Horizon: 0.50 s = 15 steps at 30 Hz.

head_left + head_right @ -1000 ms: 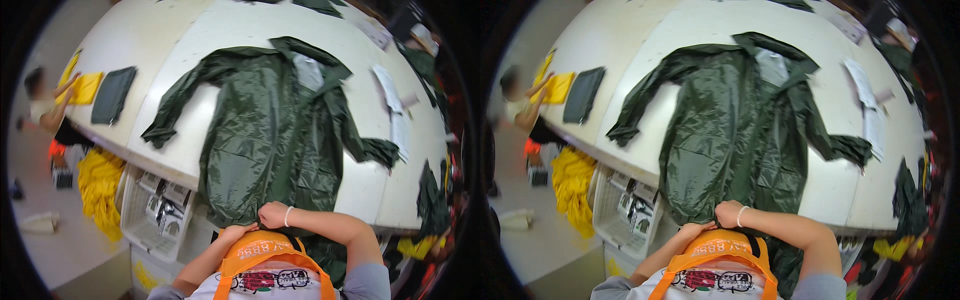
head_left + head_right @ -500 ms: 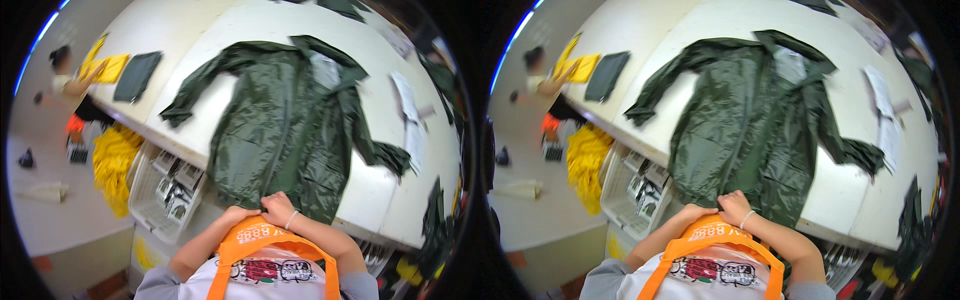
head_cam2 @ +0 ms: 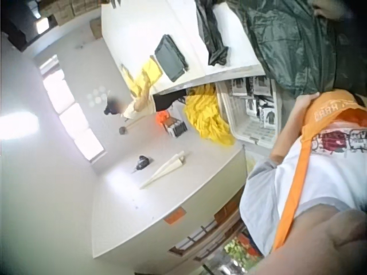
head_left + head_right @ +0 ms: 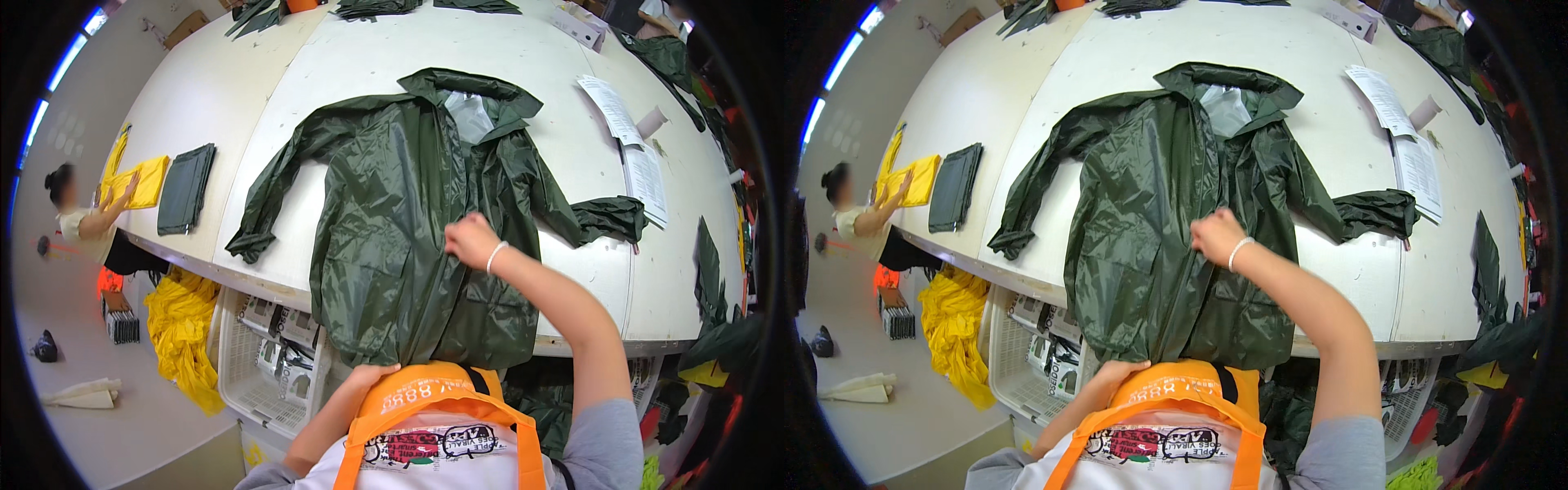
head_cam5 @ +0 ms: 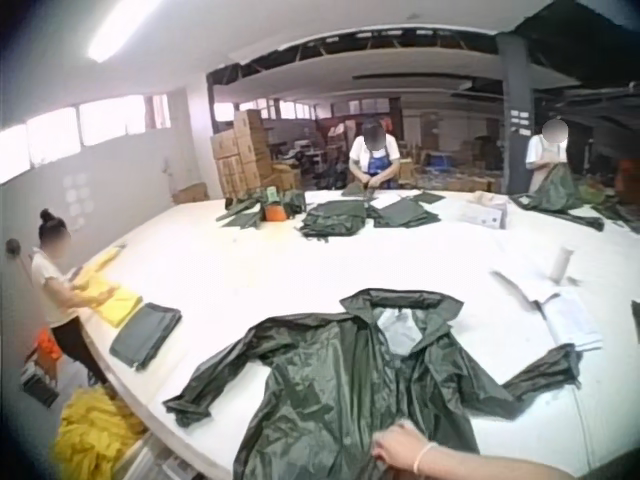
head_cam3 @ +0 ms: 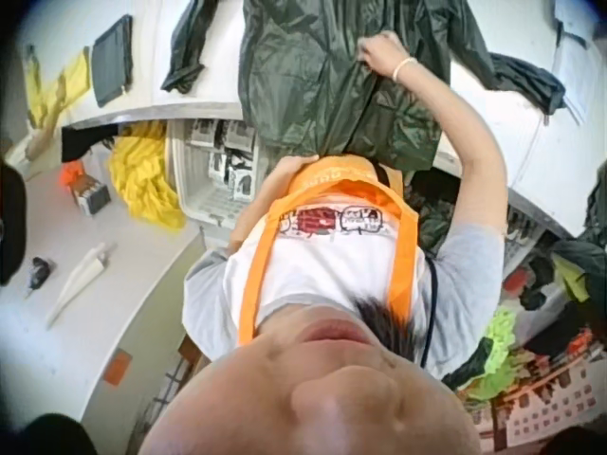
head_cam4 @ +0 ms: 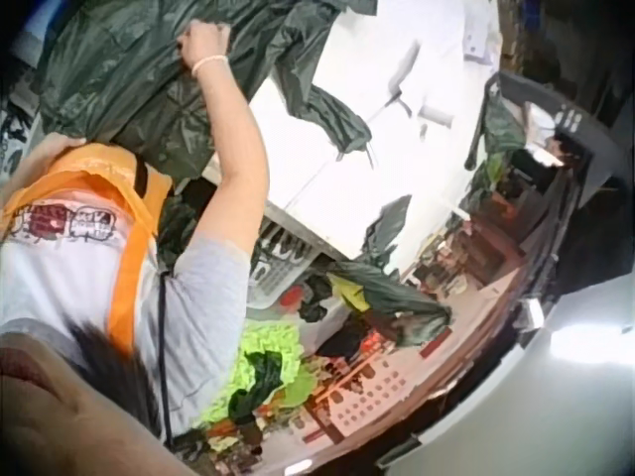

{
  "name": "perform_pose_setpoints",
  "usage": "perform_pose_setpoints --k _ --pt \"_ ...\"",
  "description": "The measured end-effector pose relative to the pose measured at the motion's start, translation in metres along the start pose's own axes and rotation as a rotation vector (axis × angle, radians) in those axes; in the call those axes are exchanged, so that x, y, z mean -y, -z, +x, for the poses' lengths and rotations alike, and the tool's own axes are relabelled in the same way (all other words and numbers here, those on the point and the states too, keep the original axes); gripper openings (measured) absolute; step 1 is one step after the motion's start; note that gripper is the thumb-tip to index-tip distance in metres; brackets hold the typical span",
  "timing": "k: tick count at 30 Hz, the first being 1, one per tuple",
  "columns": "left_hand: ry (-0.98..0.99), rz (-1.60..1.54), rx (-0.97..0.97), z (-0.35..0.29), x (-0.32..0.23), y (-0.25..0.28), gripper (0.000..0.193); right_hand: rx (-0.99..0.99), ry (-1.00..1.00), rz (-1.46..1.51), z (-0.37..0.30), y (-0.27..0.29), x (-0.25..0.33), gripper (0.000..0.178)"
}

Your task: The person folds a dark green jacket on a white table, aligning edges and smoothing the fabric. They then place the folded jacket into a white basket and retrieve another jacket to repeat the folding process.

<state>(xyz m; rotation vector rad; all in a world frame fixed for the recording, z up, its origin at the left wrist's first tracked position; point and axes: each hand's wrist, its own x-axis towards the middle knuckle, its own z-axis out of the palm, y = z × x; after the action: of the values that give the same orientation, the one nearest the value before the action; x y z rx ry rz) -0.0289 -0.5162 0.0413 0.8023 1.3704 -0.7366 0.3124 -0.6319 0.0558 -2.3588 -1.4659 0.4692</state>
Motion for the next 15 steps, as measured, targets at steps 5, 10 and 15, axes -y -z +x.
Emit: perform_pose_setpoints --k 5,10,15 --pt "0.057 -0.099 0.101 0.051 0.046 0.014 0.033 -0.228 -0.155 -0.212 0.078 0.047 -0.066 0.010" --pt "0.024 0.519 -0.243 0.101 0.108 0.020 0.050 -0.472 -0.331 -0.252 0.146 0.073 -0.141 0.014" --pt "-0.138 0.740 -0.217 0.136 0.118 0.010 0.051 -0.624 -0.327 -0.266 0.176 0.059 -0.138 0.013"
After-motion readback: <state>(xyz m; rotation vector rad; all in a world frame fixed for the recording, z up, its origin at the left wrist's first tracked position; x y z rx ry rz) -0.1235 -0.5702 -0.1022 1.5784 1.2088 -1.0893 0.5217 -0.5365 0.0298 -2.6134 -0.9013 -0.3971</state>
